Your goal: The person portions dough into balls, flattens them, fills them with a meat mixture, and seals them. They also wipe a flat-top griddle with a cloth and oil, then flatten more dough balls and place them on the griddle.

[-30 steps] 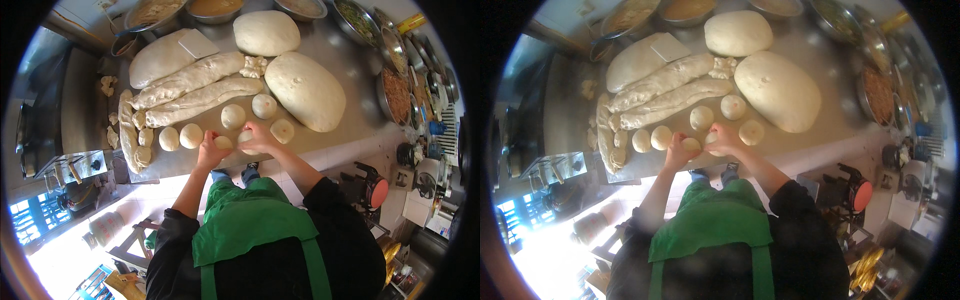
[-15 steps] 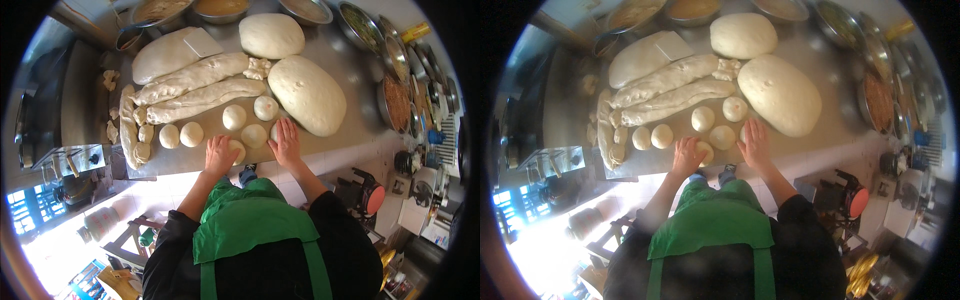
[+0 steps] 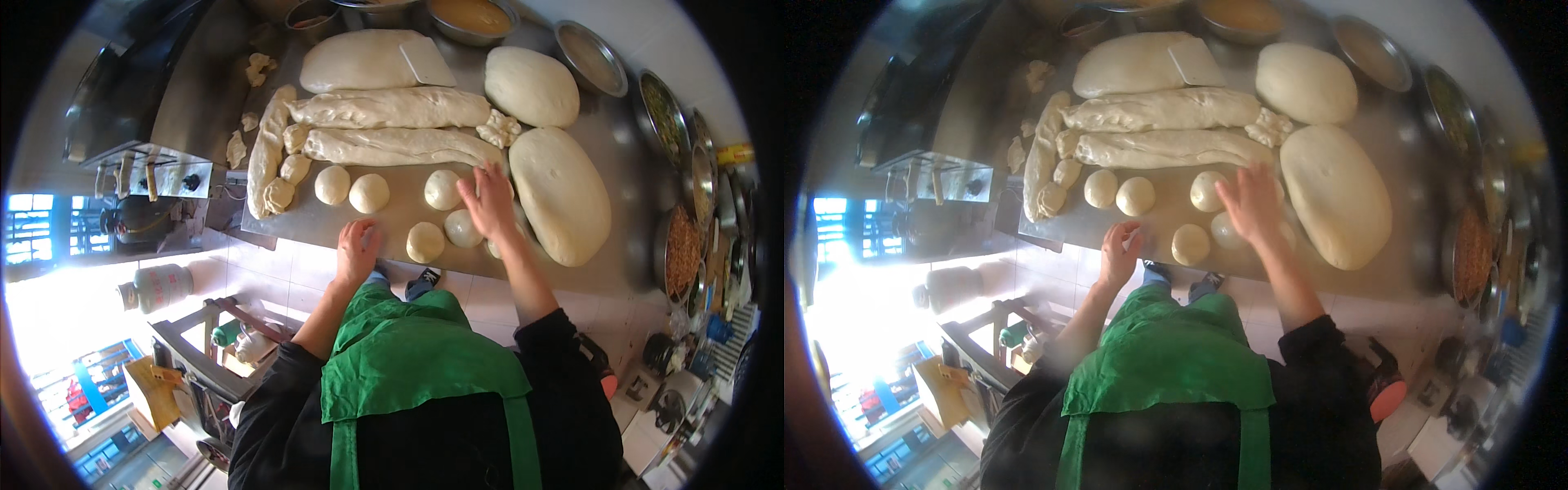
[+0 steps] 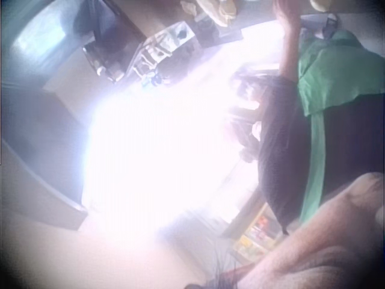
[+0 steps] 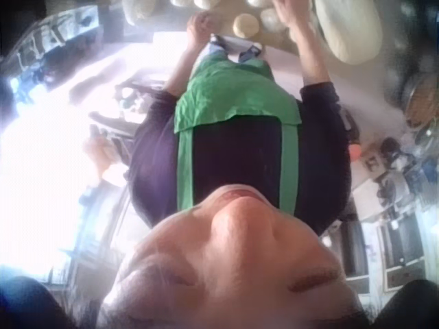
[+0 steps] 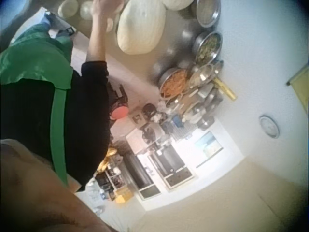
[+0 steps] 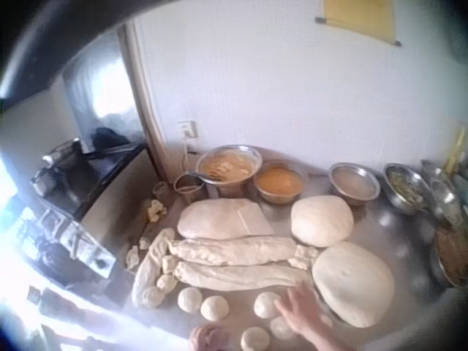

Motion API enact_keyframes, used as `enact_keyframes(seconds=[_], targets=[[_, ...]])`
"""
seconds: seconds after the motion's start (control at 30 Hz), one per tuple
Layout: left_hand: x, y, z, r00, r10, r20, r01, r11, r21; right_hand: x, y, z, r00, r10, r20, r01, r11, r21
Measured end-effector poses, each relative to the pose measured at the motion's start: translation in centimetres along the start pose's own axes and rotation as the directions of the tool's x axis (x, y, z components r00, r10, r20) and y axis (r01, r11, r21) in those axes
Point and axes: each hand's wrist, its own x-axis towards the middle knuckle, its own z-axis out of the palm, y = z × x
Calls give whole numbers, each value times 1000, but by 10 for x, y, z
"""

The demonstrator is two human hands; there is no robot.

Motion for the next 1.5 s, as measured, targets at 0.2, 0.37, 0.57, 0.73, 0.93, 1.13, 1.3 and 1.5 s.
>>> enact_keyframes(seconds=[0.2, 0.37, 0.57, 0.73, 0.93, 1.13, 1.3, 1.5], targets=[[7, -20, -41, 993, -79, -90, 68, 990, -127, -2, -113, 81, 883, -448, -137, 468, 863, 190], [48, -67, -55, 953, 13, -303, 16, 996, 91, 9, -140, 143, 936, -340, -94, 346, 937, 52], [123, -110, -42, 974, -31, 225, -9, 985, 173, 29, -124, 150, 959, 265, 101, -283, 877, 388], [132, -99, -32, 946, -193, 262, 179, 981, 76, 55, -143, 137, 881, 374, 288, -444, 865, 235], [149, -84, -61, 873, -211, 440, 165, 976, 141, 5, -164, 157, 977, -55, -206, 67, 996, 51], [113, -86, -61, 955, 162, 249, -137, 984, -117, 13, -152, 132, 941, 265, 212, -339, 760, 554], [106, -89, -69, 957, 86, 278, 0, 956, -295, 18, -137, 106, 931, 300, 207, -352, 596, 722], [107, -38, -87, 921, 93, 378, 89, 894, -439, 14, -161, 95, 967, 155, 202, -241, 301, 923]])
